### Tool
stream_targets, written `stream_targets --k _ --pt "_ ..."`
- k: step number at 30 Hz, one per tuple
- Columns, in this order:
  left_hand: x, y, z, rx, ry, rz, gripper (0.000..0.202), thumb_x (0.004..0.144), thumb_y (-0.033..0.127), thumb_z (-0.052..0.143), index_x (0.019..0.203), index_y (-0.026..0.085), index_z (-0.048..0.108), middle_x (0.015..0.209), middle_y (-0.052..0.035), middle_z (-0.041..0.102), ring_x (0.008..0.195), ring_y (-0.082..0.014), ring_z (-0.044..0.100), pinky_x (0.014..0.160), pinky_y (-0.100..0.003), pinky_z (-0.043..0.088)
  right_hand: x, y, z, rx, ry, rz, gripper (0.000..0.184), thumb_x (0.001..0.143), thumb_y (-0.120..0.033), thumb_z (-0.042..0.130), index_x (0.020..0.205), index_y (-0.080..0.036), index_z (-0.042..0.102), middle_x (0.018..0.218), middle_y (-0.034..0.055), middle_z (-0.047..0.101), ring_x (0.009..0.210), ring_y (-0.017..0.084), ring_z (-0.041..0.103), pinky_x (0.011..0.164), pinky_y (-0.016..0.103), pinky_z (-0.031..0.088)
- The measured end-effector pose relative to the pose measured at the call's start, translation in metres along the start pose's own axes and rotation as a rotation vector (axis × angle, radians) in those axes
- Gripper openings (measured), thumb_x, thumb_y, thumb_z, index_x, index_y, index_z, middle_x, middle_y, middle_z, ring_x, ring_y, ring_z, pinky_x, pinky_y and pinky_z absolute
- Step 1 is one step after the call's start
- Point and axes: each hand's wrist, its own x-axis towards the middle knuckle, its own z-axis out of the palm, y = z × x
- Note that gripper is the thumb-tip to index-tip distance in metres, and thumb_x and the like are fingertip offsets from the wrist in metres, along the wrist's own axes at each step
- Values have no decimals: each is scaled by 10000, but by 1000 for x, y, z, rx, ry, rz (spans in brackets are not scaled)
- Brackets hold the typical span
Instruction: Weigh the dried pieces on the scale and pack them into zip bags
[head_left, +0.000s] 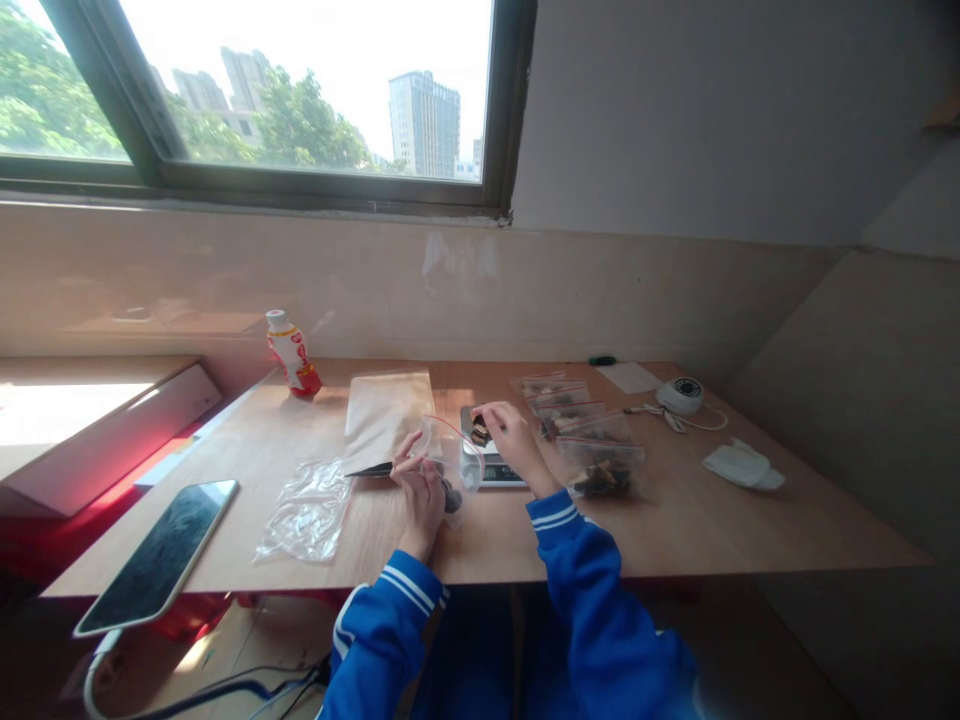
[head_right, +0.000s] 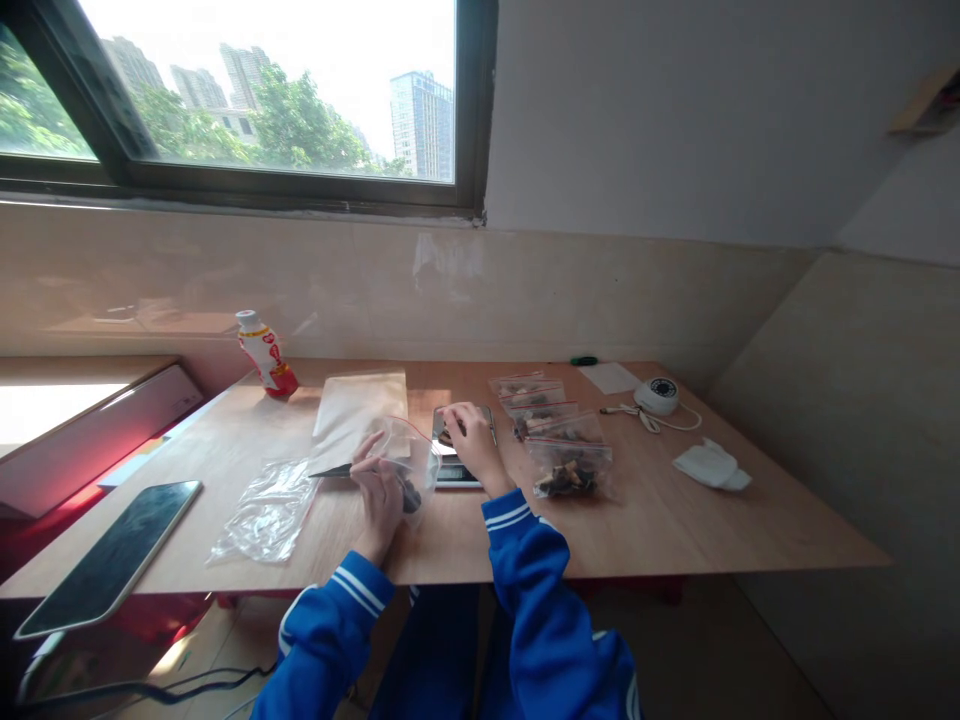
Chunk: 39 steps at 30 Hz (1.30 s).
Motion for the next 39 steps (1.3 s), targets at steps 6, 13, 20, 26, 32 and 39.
stream_targets --k 6,13,20,26,32,39 --pt "-1 -3 2 -25 14 2 66 919 208 394 975 217 361 1268 -168 493 1233 -266 482 937 -569 422 -13 49 27 -242 -171 -5 237 844 -202 572 1066 -180 652 1109 131 630 1090 268 538 965 440 430" --pt "-3 -7 2 -28 15 8 40 933 229 393 962 231 366 1238 -127 511 1210 -217 486 961 -528 408 -15 45 27 -178 -107 12 194 839 -163 557 987 -188 679 987 96 674 986 246 583 894 408 470" --pt "-1 -4 2 -9 20 29 69 930 208 375 993 213 346 1252 -156 499 1197 -236 496 948 -552 419 -7 12 8 167 100 186 251 802 -287 616 1028 -202 688 1049 78 708 887 204 655 821 352 523" --pt "0 -1 2 -18 12 12 65 935 209 368 995 220 343 1251 -159 493 1221 -260 485 948 -590 412 0 -32 -5 423 25 198 332 791 -362 655 1078 -198 678 1084 81 704 937 200 662 830 330 537" --pt "0 3 2 -42 50 -5 108 943 231 370 1045 223 334 1274 -148 491 1235 -240 476 958 -552 424 -6 -42 -3 435 -198 152 276 859 -397 572 1036 -221 690 1057 50 711 944 190 667 838 317 530" --pt "0 1 1 -30 47 -22 88 950 246 365 1035 231 352 1269 -147 501 1216 -237 500 948 -530 438 16 23 18 -101 -11 117 314 851 -216 517 1137 -152 629 1217 145 606 1155 249 550 996 395 422"
